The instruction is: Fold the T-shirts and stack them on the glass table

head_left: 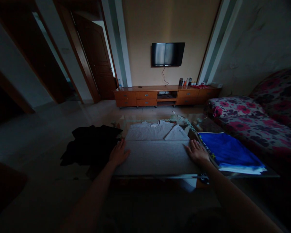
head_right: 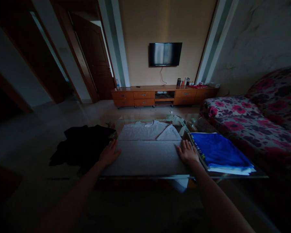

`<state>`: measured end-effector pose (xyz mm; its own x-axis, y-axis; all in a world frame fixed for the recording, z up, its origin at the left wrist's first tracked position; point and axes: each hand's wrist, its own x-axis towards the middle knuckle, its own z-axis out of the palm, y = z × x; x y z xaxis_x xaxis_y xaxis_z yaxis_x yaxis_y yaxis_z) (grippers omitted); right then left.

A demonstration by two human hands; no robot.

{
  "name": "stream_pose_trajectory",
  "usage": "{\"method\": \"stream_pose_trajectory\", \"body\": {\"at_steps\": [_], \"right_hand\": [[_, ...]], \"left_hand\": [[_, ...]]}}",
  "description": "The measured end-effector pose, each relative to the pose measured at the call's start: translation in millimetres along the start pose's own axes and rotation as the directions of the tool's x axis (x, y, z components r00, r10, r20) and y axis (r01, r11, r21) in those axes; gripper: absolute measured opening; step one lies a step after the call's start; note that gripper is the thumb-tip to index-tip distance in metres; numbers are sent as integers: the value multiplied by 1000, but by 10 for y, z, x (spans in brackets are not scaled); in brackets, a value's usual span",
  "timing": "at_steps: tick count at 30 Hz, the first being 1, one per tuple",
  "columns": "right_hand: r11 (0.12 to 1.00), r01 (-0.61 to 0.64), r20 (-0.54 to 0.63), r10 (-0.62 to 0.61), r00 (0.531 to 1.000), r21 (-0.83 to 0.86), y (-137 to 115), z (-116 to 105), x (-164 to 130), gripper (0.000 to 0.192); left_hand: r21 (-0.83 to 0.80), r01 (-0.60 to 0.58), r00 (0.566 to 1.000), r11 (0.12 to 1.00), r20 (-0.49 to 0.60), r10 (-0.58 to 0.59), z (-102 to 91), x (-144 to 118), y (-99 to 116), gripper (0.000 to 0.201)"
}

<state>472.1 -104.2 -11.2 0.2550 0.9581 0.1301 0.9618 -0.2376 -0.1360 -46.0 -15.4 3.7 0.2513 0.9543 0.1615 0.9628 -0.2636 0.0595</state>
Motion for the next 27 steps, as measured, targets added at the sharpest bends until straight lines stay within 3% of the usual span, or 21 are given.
{"method": "stream_pose_trajectory", "body": {"at_steps": [3, 5, 7, 9, 11, 13, 15, 18, 21, 27], "right_hand": [[995, -88, -68, 85, 994, -39, -134, -42, -15, 80], [996, -72, -134, 63, 989, -61, -342, -82, -56, 77], [998, 35, -150, -43, 988, -53, -670, -105, -144, 74], [982, 187, -86, -187, 979, -5, -1075, -92, -277, 73], [940, 337, -28, -336, 941, 47, -1464, -45, -431, 74], [889, 450, 1, -452, 892, 84, -1744, 17, -564, 69], [870, 480, 28, -485, 874, 109, -1876, 68, -644, 67], [892, 434, 70, -444, 893, 123, -1837, 98, -655, 72], [903, 413, 87, -424, 902, 115, -1604, 80, -601, 78], [960, 281, 68, -282, 957, 18, -640, -5, -483, 75]], "left_hand": [[10, -19, 990, 1000, -142, 20, -101, -15, 144, 61], [2, -104, 977, 995, -188, 102, -182, -41, 367, 57], [-28, -215, 962, 976, -178, 207, -233, -97, 690, 56], [-58, -334, 935, 941, -146, 323, -223, -184, 1058, 56], [-96, -414, 907, 905, -134, 400, -154, -286, 1391, 57], [-129, -457, 888, 880, -112, 445, -53, -376, 1615, 57], [-150, -444, 896, 883, -77, 437, 45, -434, 1704, 57], [-149, -389, 921, 909, -28, 389, 122, -453, 1642, 61], [-130, -378, 924, 917, 8, 382, 102, -433, 1469, 68], [-102, -325, 941, 940, 65, 332, -63, -414, 899, 71]]}}
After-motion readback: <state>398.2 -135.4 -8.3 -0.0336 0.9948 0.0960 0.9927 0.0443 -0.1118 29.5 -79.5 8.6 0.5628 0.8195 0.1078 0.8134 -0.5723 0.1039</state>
